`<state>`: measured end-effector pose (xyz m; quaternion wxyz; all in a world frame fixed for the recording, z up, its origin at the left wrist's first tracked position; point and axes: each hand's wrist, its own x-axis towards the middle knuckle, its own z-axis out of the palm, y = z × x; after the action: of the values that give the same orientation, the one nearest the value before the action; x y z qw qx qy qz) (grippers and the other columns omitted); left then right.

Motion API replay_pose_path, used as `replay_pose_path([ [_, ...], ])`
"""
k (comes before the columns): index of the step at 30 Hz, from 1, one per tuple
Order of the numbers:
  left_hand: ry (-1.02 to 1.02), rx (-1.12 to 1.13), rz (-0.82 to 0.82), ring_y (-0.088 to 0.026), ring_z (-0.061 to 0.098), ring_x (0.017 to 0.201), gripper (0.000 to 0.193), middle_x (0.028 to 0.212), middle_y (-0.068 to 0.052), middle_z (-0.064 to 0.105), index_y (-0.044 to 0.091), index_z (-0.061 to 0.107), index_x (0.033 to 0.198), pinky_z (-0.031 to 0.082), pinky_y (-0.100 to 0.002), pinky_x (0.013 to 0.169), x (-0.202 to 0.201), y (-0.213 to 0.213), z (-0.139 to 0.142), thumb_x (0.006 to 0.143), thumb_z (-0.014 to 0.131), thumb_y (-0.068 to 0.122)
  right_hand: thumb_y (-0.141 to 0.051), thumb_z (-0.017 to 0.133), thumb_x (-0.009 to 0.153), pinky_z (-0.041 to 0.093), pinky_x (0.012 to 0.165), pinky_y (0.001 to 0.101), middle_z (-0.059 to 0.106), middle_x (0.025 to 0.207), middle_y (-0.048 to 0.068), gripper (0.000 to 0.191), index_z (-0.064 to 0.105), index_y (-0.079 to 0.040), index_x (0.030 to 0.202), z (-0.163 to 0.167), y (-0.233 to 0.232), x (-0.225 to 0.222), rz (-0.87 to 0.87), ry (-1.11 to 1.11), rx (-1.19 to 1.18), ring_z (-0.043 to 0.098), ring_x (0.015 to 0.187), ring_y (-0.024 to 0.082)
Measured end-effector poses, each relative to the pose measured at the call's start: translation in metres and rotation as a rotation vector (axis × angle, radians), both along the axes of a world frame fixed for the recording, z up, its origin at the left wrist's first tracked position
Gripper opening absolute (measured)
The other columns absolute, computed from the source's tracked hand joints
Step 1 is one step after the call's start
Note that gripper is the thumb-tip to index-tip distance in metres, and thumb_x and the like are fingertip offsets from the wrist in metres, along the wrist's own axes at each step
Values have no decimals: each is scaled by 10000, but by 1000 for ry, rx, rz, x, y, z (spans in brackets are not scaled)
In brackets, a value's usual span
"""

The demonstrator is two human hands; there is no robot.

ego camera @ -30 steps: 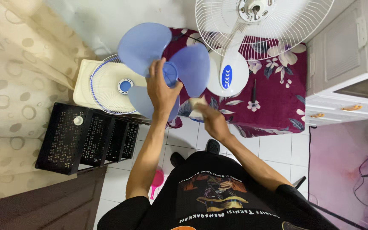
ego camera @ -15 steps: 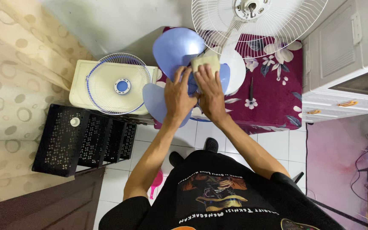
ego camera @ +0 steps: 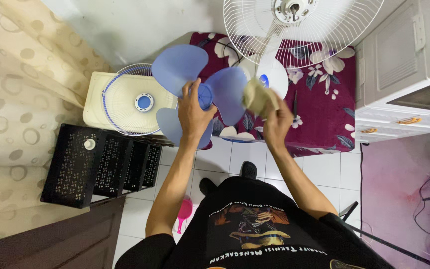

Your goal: The person disassembles a standing electric fan, unscrewing the front grille nut, removing the grille guard, and taking off the blue fan blades. They dip a sponge in a pink bowl of water and wipe the blades and other removed parts, with reassembly not shown in the clip.

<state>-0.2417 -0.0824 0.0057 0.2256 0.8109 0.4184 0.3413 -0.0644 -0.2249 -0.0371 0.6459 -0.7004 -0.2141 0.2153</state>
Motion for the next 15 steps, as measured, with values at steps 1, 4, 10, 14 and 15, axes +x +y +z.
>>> replay_pose_path([
  [1, 14, -17, -12, -418, 583, 1146, 835, 1381, -166, 542, 54, 548, 1394, 490, -512, 956, 0, -3, 1, 641, 891, 163, 11, 480, 976, 586, 844, 511, 708, 1302, 247, 448, 619, -64, 1396, 4, 2, 7, -89, 44, 97, 665, 990, 428],
  [4, -58, -19, -88, -393, 594, 1194, 801, 1377, -131, 557, 62, 542, 1406, 511, -489, 990, 9, -16, 3, 684, 876, 155, 149, 528, 950, 378, 1258, 559, 500, 1551, 268, 545, 570, -29, 1464, 5, 18, 13, 99, -808, 229, 438, 1493, 401],
  [10, -151, 37, -14, -372, 599, 1214, 769, 1385, -107, 565, 100, 582, 1384, 508, -486, 990, 23, -20, 9, 675, 877, 134, 174, 526, 870, 220, 1283, 526, 478, 1548, 244, 606, 527, 14, 1455, -14, 13, -23, 258, -908, -57, 346, 1526, 382],
  [14, -169, 64, 26, -373, 589, 1239, 781, 1400, -120, 551, 98, 566, 1404, 515, -484, 1011, 20, -12, 3, 682, 863, 107, 173, 505, 925, 324, 1246, 537, 532, 1517, 248, 540, 547, 19, 1441, -27, -7, -50, 379, -734, 8, 421, 1482, 403],
  [15, -169, 71, 36, -369, 591, 1238, 775, 1404, -121, 552, 98, 564, 1406, 514, -485, 1011, 19, -9, 1, 691, 862, 105, 167, 503, 927, 364, 1231, 524, 551, 1499, 243, 525, 559, 14, 1426, -28, -10, -52, 397, -636, 31, 446, 1470, 402],
])
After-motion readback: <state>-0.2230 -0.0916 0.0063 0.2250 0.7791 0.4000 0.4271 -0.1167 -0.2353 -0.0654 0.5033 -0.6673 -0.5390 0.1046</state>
